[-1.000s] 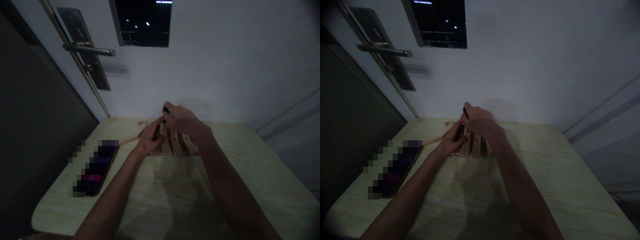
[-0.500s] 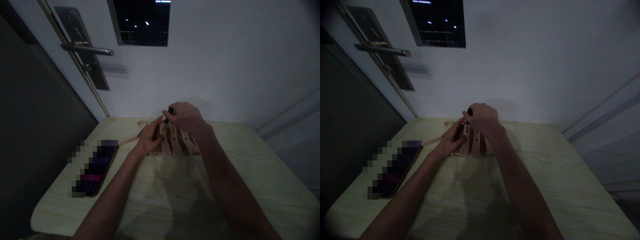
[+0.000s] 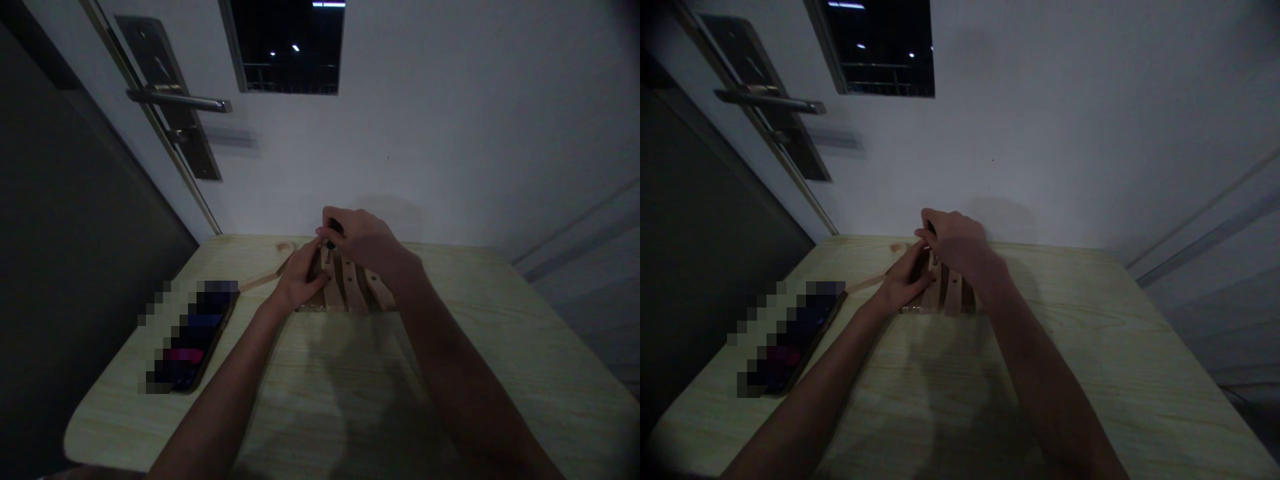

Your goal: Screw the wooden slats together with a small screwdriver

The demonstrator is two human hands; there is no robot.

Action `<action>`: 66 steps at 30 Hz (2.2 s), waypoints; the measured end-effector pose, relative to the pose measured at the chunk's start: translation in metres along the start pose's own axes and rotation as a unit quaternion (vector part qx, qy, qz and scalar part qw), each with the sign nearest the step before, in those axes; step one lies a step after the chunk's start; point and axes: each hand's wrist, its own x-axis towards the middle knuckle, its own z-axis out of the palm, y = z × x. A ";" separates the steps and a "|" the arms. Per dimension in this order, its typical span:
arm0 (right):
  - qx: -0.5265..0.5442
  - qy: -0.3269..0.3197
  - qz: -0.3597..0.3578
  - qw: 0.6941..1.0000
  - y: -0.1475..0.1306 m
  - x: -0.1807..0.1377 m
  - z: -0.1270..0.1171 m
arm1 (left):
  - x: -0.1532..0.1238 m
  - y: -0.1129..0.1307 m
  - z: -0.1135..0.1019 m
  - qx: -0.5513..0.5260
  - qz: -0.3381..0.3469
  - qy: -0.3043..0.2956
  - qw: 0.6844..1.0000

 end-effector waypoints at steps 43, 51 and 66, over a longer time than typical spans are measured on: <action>0.034 0.017 -0.014 0.999 0.012 0.004 0.000 | 0.001 0.004 -0.002 -0.006 0.022 0.000 1.000; 0.123 0.008 -0.051 0.991 0.010 0.005 0.004 | 0.000 0.005 -0.003 0.001 0.005 -0.006 1.000; 0.178 0.030 -0.058 0.982 0.005 0.008 0.008 | 0.001 0.008 -0.003 -0.005 0.009 0.002 1.000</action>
